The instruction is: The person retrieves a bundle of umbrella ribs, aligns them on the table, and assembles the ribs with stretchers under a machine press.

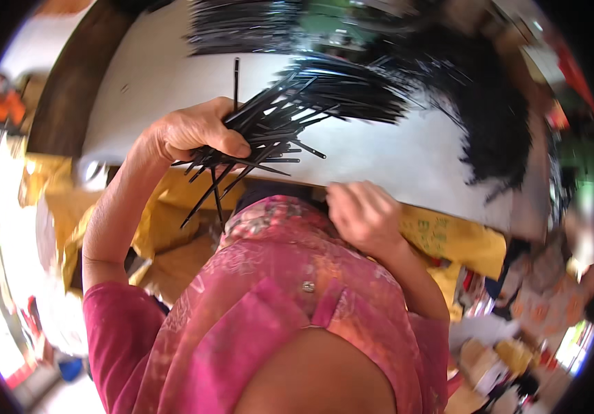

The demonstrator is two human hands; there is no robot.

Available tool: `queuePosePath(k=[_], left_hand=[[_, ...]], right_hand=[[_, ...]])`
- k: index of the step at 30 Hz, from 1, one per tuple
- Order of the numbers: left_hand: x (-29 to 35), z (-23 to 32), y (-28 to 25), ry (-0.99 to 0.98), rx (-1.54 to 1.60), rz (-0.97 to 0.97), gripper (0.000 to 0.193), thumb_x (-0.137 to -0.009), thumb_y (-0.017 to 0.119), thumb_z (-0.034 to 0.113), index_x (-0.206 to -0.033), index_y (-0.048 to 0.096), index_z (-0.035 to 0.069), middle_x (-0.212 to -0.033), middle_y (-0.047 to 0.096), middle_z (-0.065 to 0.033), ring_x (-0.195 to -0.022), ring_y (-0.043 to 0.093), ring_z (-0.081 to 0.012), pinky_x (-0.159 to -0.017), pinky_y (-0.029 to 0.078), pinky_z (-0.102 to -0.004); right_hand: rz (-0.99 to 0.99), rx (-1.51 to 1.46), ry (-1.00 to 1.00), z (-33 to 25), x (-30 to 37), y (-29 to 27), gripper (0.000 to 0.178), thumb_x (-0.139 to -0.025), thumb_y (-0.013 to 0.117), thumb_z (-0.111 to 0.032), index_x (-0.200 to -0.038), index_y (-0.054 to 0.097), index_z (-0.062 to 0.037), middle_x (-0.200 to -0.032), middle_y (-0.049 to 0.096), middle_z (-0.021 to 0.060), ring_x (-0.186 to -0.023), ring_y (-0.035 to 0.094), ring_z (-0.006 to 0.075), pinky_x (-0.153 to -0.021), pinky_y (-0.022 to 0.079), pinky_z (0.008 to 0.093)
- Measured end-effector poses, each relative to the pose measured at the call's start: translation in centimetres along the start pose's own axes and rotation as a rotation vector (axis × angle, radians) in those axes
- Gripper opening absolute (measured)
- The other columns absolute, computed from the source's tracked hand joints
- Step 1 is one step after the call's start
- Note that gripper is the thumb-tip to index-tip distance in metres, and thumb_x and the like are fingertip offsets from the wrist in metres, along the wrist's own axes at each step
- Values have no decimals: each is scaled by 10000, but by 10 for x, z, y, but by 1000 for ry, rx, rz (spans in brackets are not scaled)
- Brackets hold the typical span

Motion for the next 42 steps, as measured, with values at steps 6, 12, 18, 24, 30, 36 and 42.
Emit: queuePosePath(k=[6,12,18,24,30,36,42], left_hand=[[-92,60,53,202,-944,-127,445,-611,609,163,-1010,501,-1,-699,561,-124,-648,542,-183,-592,437,-294],[-125,61,70,525,-1353,14,486,-610,592,95,-1065,442,15,-744,587,-159,-687,573,-302,-611,455,-361],[-108,46,76,810,-1472,274,644,-596,648,76,-1197,421,125,-894,482,-91,-812,495,-265,-693,449,-346],[-74,37,59,863,-1206,317,705,-541,710,100,-1194,447,124,-1155,429,-126,-1034,417,-306,-864,379,-383],[-37,-3,22,819,-1067,650,906,-532,725,399,-1252,317,30,-1254,334,-180,-1116,344,-360,-932,302,-429],[-29,-30,14,572,-1195,772,1143,-469,635,651,-1312,174,32,-1353,162,-204,-1226,167,-416,-978,182,-515],[-66,-13,26,610,-1133,623,1185,-411,686,624,-1330,153,98,-1360,116,-205,-1237,97,-444,-992,142,-539]], right_hand=[[-6,142,-33,7,-3,15,272,-634,506,-134,-888,536,-38,-732,465,42,-673,471,178,-568,395,286],[-17,132,96,33,-16,22,284,-652,607,-186,-901,540,-66,-766,472,43,-693,488,188,-597,388,304],[-34,111,157,39,-26,25,312,-666,624,-201,-943,542,-82,-796,460,58,-750,490,206,-647,382,318],[-102,10,194,33,-18,21,290,-662,630,-147,-925,541,-67,-792,447,54,-739,476,205,-648,376,318],[-87,-109,184,42,-14,11,230,-672,627,-103,-880,552,-37,-804,495,69,-687,480,219,-610,383,323],[-11,63,215,64,-3,-8,436,-676,660,-182,-1049,499,-25,-1049,481,133,-921,468,286,-768,382,361],[-41,-189,542,110,-12,-2,819,-600,727,-234,-1262,293,-24,-1294,275,208,-1198,244,377,-985,221,443]])
Point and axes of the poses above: each hand's wrist, its own x-axis away from the middle knuckle, its own y-axis out of the palm, z = x × y, the point moved 4 cm from there along -x, towards the middle knuckle
